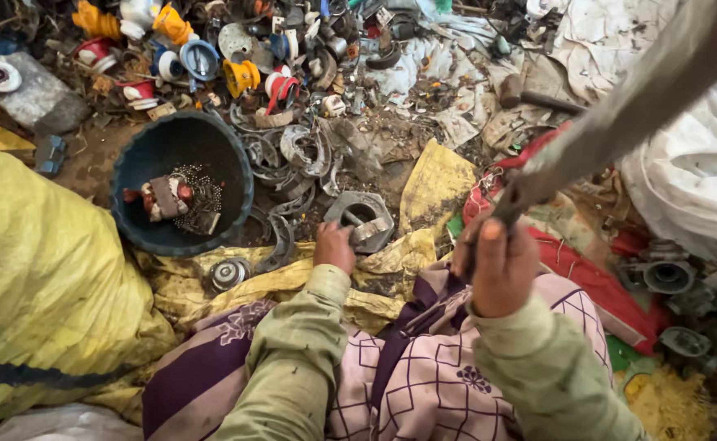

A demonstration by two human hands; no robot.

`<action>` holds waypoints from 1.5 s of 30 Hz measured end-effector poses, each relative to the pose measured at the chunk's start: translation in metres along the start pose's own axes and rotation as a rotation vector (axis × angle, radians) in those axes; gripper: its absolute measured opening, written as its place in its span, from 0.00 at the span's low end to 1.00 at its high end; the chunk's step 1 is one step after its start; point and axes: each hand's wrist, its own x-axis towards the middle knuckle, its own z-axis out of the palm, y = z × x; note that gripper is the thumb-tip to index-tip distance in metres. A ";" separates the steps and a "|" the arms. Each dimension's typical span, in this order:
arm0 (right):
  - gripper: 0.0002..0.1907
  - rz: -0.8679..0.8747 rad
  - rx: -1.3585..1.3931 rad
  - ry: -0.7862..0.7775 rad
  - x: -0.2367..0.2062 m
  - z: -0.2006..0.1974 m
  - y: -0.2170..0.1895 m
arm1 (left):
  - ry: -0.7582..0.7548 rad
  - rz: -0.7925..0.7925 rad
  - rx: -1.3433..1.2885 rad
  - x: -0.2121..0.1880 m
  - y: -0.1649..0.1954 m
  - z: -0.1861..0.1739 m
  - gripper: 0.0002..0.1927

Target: The person sits on the floor and uses a hammer to repeatedly strike a metal piece placed on a metal stand, cutting it into smaller pieces. The person adjusts the metal piece between strikes to continue cutting it.

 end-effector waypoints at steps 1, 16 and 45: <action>0.21 0.022 -0.089 -0.003 0.000 0.007 0.024 | 0.012 0.001 -0.001 0.000 0.000 0.000 0.20; 0.18 0.078 -0.119 -0.029 -0.006 -0.006 0.007 | -0.006 0.009 0.010 0.000 -0.003 0.002 0.21; 0.28 0.749 -0.302 -0.202 -0.006 0.017 0.042 | 0.022 0.071 0.004 -0.003 -0.007 0.003 0.23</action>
